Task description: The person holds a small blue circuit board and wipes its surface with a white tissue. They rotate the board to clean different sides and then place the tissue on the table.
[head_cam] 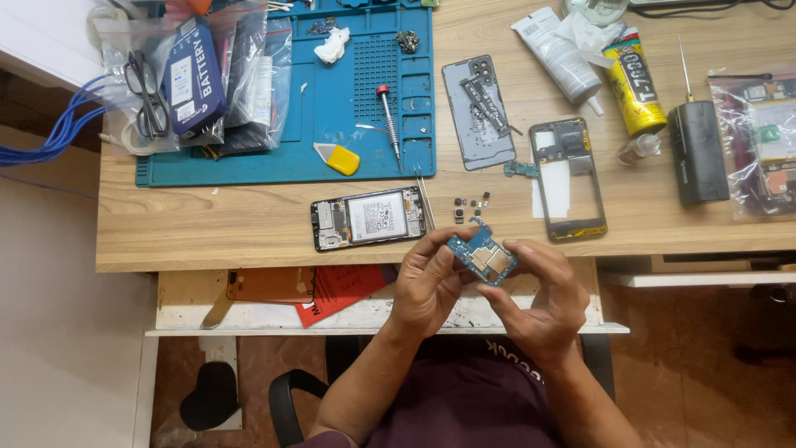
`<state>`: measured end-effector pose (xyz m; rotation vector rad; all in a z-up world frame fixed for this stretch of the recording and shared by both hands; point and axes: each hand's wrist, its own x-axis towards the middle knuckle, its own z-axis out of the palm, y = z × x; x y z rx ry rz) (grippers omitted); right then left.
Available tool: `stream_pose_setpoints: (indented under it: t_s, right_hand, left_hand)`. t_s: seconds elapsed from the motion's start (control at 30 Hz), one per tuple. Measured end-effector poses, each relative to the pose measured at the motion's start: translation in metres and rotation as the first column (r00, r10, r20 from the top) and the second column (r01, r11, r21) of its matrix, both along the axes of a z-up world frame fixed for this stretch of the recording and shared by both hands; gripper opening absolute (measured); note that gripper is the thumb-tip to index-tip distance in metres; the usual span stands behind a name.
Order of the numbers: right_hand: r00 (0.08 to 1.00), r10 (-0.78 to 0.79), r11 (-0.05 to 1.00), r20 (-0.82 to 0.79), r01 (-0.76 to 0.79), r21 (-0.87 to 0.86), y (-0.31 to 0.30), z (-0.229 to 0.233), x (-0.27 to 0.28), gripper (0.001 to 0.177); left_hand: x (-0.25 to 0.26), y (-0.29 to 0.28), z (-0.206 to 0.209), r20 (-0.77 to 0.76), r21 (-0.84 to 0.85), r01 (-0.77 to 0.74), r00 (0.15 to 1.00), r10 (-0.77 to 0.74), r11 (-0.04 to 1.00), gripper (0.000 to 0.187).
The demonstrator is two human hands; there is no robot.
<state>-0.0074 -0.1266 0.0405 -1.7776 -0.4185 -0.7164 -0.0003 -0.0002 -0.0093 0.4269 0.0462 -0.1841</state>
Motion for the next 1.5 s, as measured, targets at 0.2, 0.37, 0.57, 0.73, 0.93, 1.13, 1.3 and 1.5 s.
stream_pose_setpoints:
  t_s: [0.2,0.37,0.57,0.73,0.93,1.13,1.3,1.5]
  right_hand:
    - [0.996,0.035,0.996,-0.084,-0.028,0.086,-0.002,-0.009,-0.002,0.054]
    - [0.994,0.055,0.993,-0.092,-0.046,0.106,-0.002,-0.01,-0.002,0.055]
    - [0.992,0.071,0.992,-0.104,-0.06,0.11,0.002,-0.002,-0.002,0.053]
    - [0.991,0.08,0.992,-0.112,-0.069,0.102,0.003,0.0,-0.003,0.051]
    - [0.991,0.083,0.989,-0.102,-0.069,0.133,0.01,0.003,-0.007,0.05]
    - [0.99,0.099,0.983,-0.102,-0.082,0.165,0.015,-0.001,-0.02,0.049]
    - [0.984,0.135,0.973,-0.118,-0.109,0.205,0.014,0.001,-0.031,0.049]
    - [0.977,0.138,0.976,-0.162,-0.106,0.188,0.02,0.011,-0.034,0.042]
  left_hand:
    - [-0.002,-0.001,0.004,0.043,0.082,-0.047,0.998,0.043,0.995,0.027]
    - [-0.003,-0.003,0.008,0.094,0.073,-0.06,0.994,0.053,0.995,0.031]
    - [-0.005,-0.007,0.005,0.172,0.145,-0.111,0.981,0.086,0.983,0.035]
    - [-0.003,-0.003,0.023,0.159,0.191,-0.103,0.985,0.073,0.976,0.067]
    - [-0.009,-0.003,0.027,0.173,0.207,-0.039,0.985,0.003,0.978,0.09]
    - [-0.017,0.0,0.019,0.141,0.163,-0.076,0.989,0.054,0.984,0.072]
    - [-0.025,0.001,0.012,0.155,0.143,-0.103,0.985,0.08,0.984,0.064]
    - [-0.026,0.005,0.014,0.156,0.189,-0.122,0.983,0.092,0.974,0.06]
